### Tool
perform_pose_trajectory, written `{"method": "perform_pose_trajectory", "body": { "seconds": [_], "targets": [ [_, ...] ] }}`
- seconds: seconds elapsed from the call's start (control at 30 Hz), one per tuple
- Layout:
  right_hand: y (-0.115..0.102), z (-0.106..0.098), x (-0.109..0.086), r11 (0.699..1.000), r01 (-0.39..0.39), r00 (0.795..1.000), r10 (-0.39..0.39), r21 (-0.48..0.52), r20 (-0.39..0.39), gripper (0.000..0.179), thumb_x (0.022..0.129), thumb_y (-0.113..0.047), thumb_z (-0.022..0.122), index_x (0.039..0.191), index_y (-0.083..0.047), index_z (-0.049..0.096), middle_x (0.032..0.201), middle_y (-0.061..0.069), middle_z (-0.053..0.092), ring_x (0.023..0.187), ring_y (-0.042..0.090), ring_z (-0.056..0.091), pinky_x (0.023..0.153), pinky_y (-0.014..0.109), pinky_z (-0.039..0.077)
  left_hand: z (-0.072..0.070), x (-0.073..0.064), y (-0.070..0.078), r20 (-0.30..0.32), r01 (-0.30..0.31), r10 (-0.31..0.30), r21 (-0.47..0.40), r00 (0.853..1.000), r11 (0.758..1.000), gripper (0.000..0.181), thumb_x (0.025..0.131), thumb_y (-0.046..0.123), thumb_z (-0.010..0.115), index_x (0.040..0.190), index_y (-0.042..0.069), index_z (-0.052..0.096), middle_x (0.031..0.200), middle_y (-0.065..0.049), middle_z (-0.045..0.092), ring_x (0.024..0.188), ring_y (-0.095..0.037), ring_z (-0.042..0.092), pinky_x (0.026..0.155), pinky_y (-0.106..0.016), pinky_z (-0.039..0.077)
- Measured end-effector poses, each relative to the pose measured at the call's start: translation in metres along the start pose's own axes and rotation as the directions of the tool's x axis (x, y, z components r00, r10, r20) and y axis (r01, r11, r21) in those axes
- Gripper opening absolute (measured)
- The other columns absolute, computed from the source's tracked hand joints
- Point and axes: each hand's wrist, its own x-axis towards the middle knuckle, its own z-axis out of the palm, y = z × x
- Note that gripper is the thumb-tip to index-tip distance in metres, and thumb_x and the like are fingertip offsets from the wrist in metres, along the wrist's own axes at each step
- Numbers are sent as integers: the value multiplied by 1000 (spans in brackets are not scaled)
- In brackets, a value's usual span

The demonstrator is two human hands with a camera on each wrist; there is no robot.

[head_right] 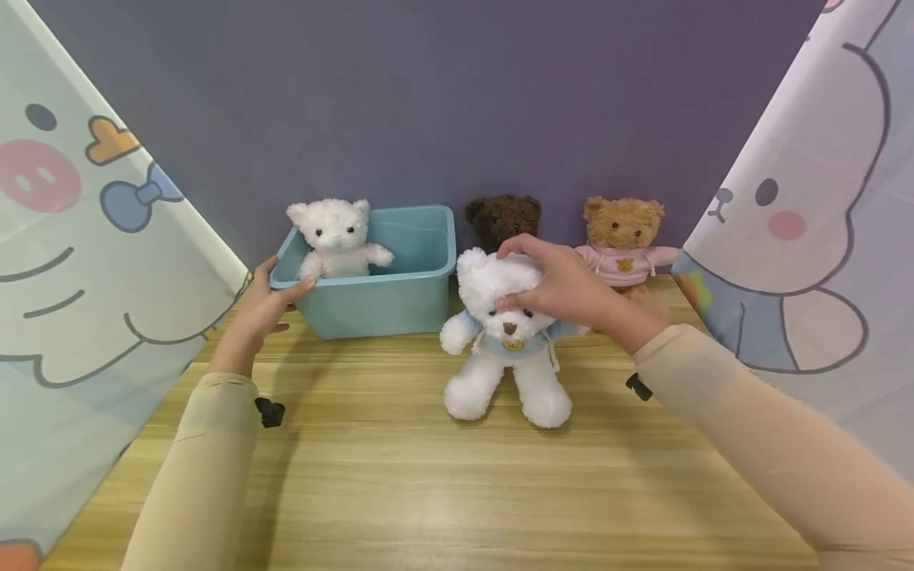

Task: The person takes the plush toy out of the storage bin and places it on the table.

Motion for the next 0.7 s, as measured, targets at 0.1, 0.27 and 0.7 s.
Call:
{"method": "perform_pose_trajectory", "body": {
  "seconds": [0.1, 0.27, 0.7],
  "targets": [
    [10, 10, 4, 999, 24, 1000, -23, -37, 13, 62, 85, -33, 93, 138, -24, 62, 144, 6, 66, 116, 28, 69, 93, 50, 56, 0, -1, 0, -5, -5, 5, -2, 1000, 1000, 114, 98, 62, 66, 168, 38, -21, 180, -17, -10, 161, -51, 23, 120, -79, 31],
    [26, 21, 9, 991, 90, 996, -90, -101, 5, 60, 85, -27, 92, 138, -19, 64, 145, 6, 65, 119, 30, 69, 95, 54, 57, 1, -2, 1, -20, -9, 9, 7, 1000, 1000, 115, 97, 63, 67, 169, 37, -19, 180, -17, -8, 163, -49, 19, 119, -79, 32],
    [48, 14, 30, 999, 29, 999, -28, -22, 22, 58, 90, -32, 88, 142, -26, 62, 153, 4, 58, 135, 33, 60, 106, 60, 51, 2, 1, -1, -13, -16, 16, -14, 1000, 1000, 114, 99, 60, 67, 168, 37, -20, 179, -15, -13, 164, -49, 16, 120, -81, 28]
  ]
}}
